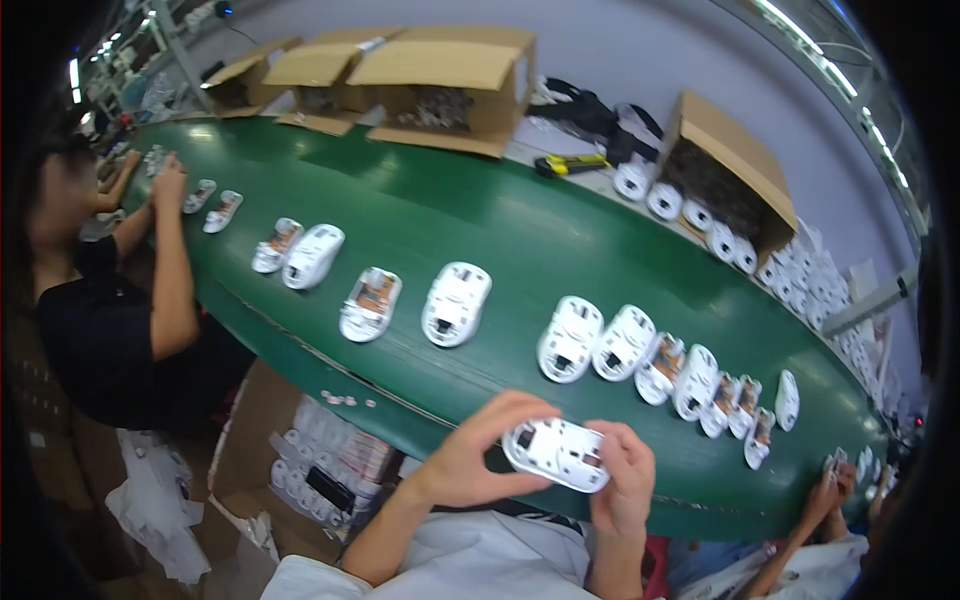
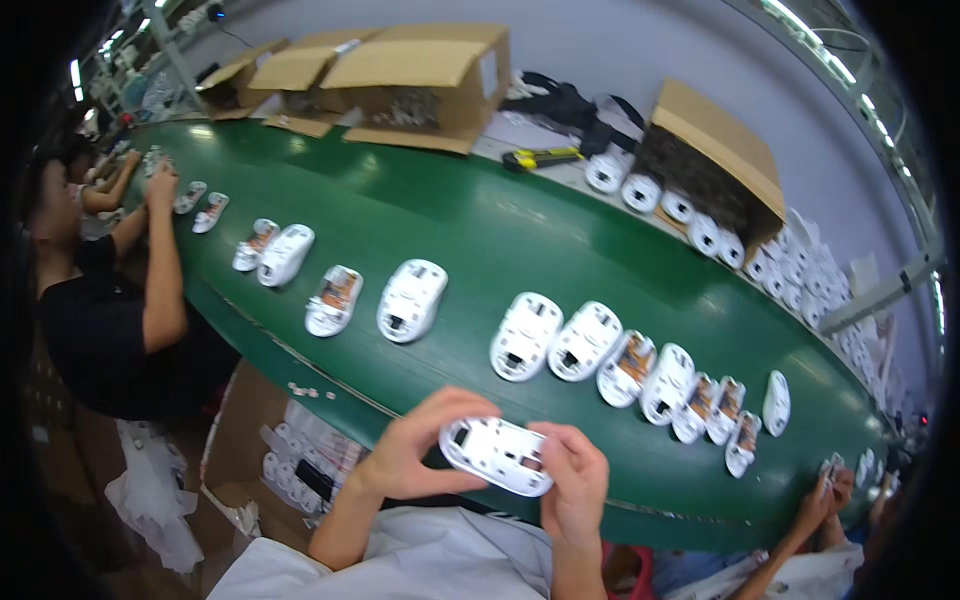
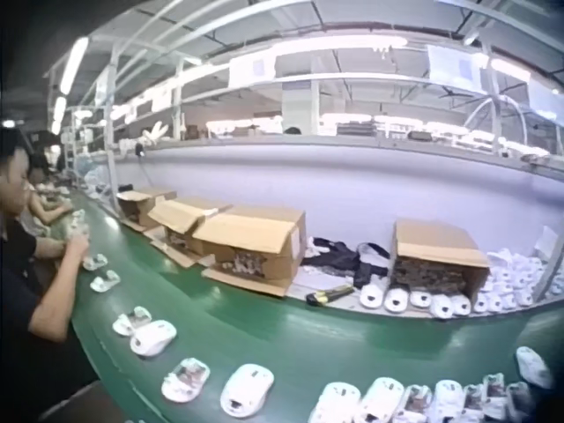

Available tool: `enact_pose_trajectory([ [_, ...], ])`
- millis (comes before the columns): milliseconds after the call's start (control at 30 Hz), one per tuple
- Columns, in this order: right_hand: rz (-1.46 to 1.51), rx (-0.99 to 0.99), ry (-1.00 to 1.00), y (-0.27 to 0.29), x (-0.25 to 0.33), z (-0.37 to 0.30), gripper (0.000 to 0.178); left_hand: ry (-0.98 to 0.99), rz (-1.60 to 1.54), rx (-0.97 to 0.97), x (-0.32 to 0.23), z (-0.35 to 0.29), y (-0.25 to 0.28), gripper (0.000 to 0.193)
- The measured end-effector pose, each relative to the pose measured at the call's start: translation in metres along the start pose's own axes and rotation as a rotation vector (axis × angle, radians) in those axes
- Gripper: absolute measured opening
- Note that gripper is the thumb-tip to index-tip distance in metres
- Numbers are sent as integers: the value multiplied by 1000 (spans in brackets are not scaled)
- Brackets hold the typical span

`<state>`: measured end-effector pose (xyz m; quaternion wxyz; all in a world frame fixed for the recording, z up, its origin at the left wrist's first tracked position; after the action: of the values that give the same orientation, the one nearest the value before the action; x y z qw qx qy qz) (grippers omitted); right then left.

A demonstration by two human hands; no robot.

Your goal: The person assembles computer mice by retrieving components from cardboard boxes, inserting small plastic parts into mouse shells by hand, and placing the assembled mouse shells onto the conveyor belt.

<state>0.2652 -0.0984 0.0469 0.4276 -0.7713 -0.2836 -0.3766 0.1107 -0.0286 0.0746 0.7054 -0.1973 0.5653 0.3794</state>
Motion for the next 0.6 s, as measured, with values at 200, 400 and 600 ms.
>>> enact_pose_trajectory([
  [200, -376, 137, 28, -12, 20, -12, 20, 141, 138, 68, -23, -14, -11, 58],
  [400, -825, 896, 355, -80, 58, -9, 17, 480, -284, 476, 5, -25, -39, 55],
  [600, -1019, 1036, 799, -129, 83, 8, 15, 428, -968, 397, 23, -28, -36, 50],
])
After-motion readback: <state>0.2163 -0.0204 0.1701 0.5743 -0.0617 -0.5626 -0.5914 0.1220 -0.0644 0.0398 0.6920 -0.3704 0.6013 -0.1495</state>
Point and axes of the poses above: each hand's wrist, its own z-axis towards the middle knuckle, its own y-axis out of the back of the hand, x = y × z, the point moved 7 cm from there along z, towards the middle knuckle, and after that the axes turned 2 degrees about -x, right-handed, at the moved point
